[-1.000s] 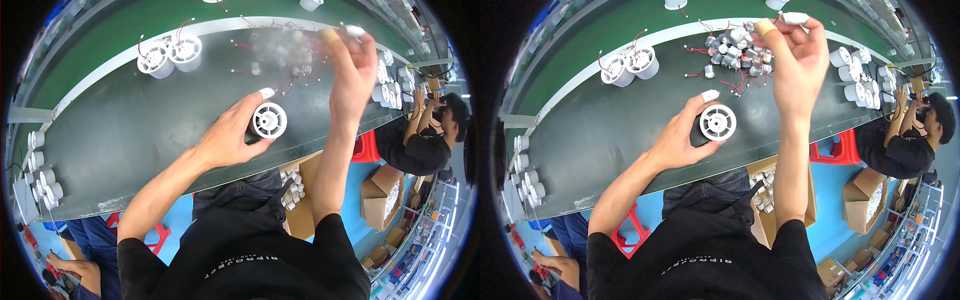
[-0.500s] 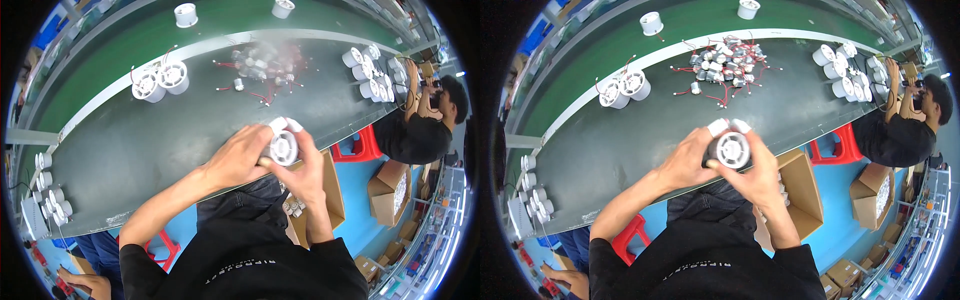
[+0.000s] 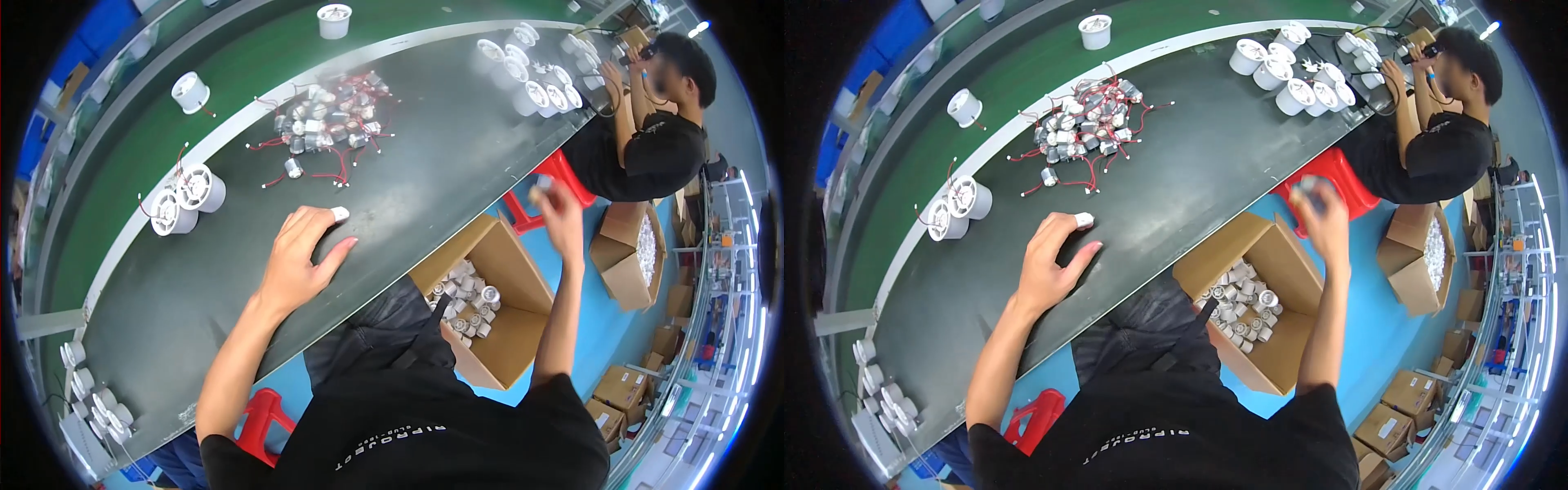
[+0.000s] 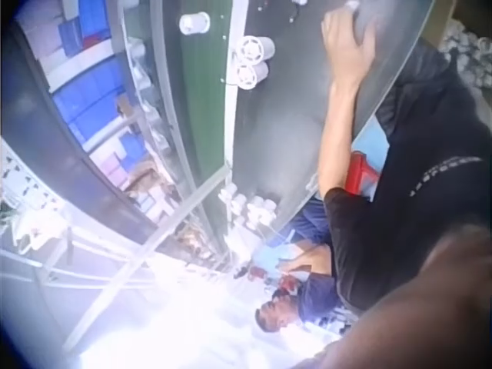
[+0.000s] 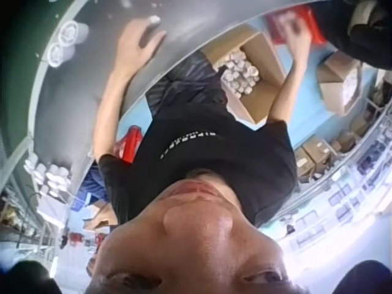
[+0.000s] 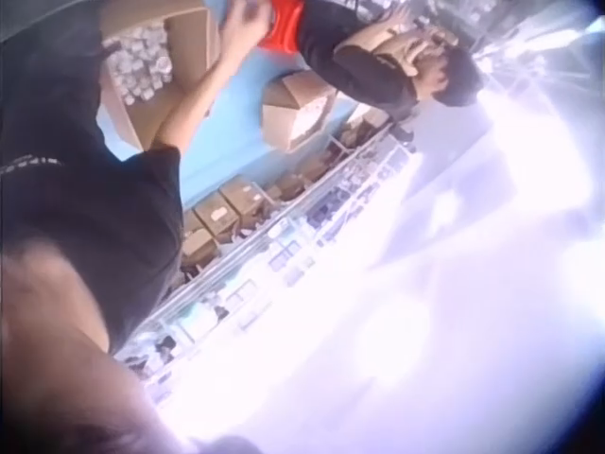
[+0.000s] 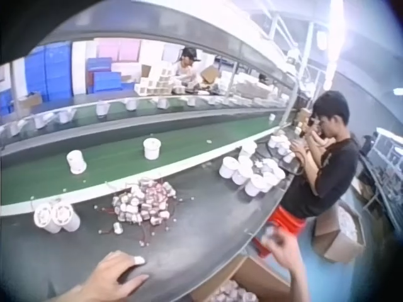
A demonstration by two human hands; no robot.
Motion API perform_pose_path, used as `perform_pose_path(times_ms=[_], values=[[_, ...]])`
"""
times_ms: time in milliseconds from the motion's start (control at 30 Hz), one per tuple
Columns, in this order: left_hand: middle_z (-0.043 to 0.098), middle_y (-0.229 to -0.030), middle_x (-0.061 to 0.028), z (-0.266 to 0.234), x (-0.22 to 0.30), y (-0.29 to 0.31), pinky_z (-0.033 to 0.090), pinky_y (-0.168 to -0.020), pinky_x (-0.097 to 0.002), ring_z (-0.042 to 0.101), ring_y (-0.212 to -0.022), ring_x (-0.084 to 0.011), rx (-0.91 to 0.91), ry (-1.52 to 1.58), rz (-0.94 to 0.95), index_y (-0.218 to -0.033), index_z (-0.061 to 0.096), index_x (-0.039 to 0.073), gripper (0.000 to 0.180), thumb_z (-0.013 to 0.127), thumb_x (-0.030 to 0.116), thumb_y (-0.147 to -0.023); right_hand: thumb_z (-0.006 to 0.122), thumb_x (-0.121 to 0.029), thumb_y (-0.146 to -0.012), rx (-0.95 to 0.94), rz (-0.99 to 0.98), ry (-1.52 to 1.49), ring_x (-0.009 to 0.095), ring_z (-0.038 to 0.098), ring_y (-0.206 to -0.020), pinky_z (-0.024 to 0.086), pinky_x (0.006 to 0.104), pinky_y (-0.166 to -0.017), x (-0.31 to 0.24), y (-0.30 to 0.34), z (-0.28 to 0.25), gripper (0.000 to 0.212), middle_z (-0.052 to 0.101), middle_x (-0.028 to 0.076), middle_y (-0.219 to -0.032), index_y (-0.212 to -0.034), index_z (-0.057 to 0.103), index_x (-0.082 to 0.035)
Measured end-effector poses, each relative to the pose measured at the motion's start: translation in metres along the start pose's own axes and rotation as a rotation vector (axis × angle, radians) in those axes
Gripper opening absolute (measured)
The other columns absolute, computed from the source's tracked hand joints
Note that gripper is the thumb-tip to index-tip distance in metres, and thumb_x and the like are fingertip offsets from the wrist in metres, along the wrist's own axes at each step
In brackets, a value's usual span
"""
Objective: The person assembles small white cylindrical electronic components by hand, inserting internal parts and managing wiring into a housing at an assembly line.
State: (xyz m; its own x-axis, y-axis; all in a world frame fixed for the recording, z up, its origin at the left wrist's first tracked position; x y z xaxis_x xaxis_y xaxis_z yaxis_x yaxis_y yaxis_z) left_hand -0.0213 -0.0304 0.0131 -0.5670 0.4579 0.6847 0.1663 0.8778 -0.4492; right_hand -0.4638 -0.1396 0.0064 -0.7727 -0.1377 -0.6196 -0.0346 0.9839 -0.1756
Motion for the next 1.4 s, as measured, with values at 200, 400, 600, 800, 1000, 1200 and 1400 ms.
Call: perform_pose_path(times_ms=[200,400,600,800,1000,1200,1400], values=[[0.068,-0.099,-0.0123,-0.003,-0.001,0.004,0.049,-0.087,-0.0379,0.064,-0.094,-0.0298,0.011,-0.010,-0.035,-0.106,0.067,-0.001,0.030,0.080,0.008,-0.081,0.082,-0.054,-0.076,0.234,-0.397,0.265,0.041,0.045,-0.137,0.038,0.0479,-0.112,-0.076,-0.171,0.027,0.083,0.051,0.025,-0.144,-0.138,0.056,-0.006],[0.069,-0.099,-0.0144,0.004,0.001,-0.005,0.052,-0.083,-0.0374,0.065,-0.093,-0.0309,-0.002,0.031,0.012,-0.101,0.067,-0.002,0.026,0.080,0.005,-0.080,0.070,-0.076,-0.073,0.100,-0.384,0.573,0.050,0.038,-0.139,0.036,0.0536,-0.114,-0.014,-0.267,0.054,0.099,0.030,0.027,-0.159,-0.146,0.050,-0.013],[0.069,-0.100,-0.0133,-0.002,-0.004,-0.002,0.051,-0.083,-0.0372,0.064,-0.093,-0.0301,0.001,0.052,-0.021,-0.099,0.067,-0.001,0.023,0.080,0.005,-0.080,0.072,-0.056,-0.083,-0.021,-0.382,0.455,0.050,0.048,-0.130,0.045,0.0521,-0.106,-0.033,-0.264,0.072,0.062,0.043,0.022,-0.151,-0.130,0.065,-0.015],[0.068,-0.099,-0.0122,-0.006,-0.005,0.001,0.050,-0.082,-0.0372,0.062,-0.092,-0.0299,-0.018,0.047,-0.038,-0.097,0.066,0.000,0.020,0.078,0.006,-0.081,0.073,-0.045,-0.085,-0.032,-0.556,0.374,0.044,0.048,-0.132,0.046,0.0517,-0.106,-0.099,-0.179,0.087,0.041,0.045,0.022,-0.149,-0.111,0.072,-0.013],[0.068,-0.099,-0.0126,-0.005,-0.007,0.002,0.051,-0.082,-0.0379,0.063,-0.092,-0.0300,-0.020,0.064,-0.044,-0.097,0.067,0.001,0.018,0.076,0.006,-0.083,0.078,-0.040,-0.082,-0.128,-0.643,0.294,0.045,0.047,-0.133,0.047,0.0530,-0.104,-0.180,-0.074,0.110,0.036,0.046,0.024,-0.147,-0.105,0.074,-0.012],[0.068,-0.098,-0.0142,-0.007,-0.006,0.003,0.051,-0.082,-0.0377,0.064,-0.091,-0.0312,0.019,0.133,-0.118,-0.099,0.067,-0.002,0.018,0.075,0.004,-0.084,0.090,-0.041,-0.068,-0.209,-0.687,0.198,0.047,0.036,-0.142,0.035,0.0598,-0.113,-0.231,-0.013,0.120,0.062,0.036,0.024,-0.154,-0.118,0.068,-0.011],[0.067,-0.097,-0.0145,-0.007,-0.012,0.008,0.051,-0.082,-0.0377,0.063,-0.091,-0.0312,0.066,0.151,-0.111,-0.100,0.066,-0.002,0.018,0.073,0.001,-0.084,0.092,-0.026,-0.063,-0.228,-0.586,0.197,0.035,0.053,-0.124,0.044,0.0472,-0.102,-0.228,-0.002,0.093,0.062,0.058,0.010,-0.131,-0.116,0.066,-0.009]])
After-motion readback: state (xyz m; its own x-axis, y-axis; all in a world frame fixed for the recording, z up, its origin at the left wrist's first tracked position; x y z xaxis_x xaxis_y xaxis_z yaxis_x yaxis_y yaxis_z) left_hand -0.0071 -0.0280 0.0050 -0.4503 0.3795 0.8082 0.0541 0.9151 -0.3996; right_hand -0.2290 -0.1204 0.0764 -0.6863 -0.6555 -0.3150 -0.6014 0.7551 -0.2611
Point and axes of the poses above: each hand's wrist, its own y-axis away from the middle knuckle, its own z-axis out of the palm, x = y × z, the point moved 2 cm from there along -y, towards the middle knuckle
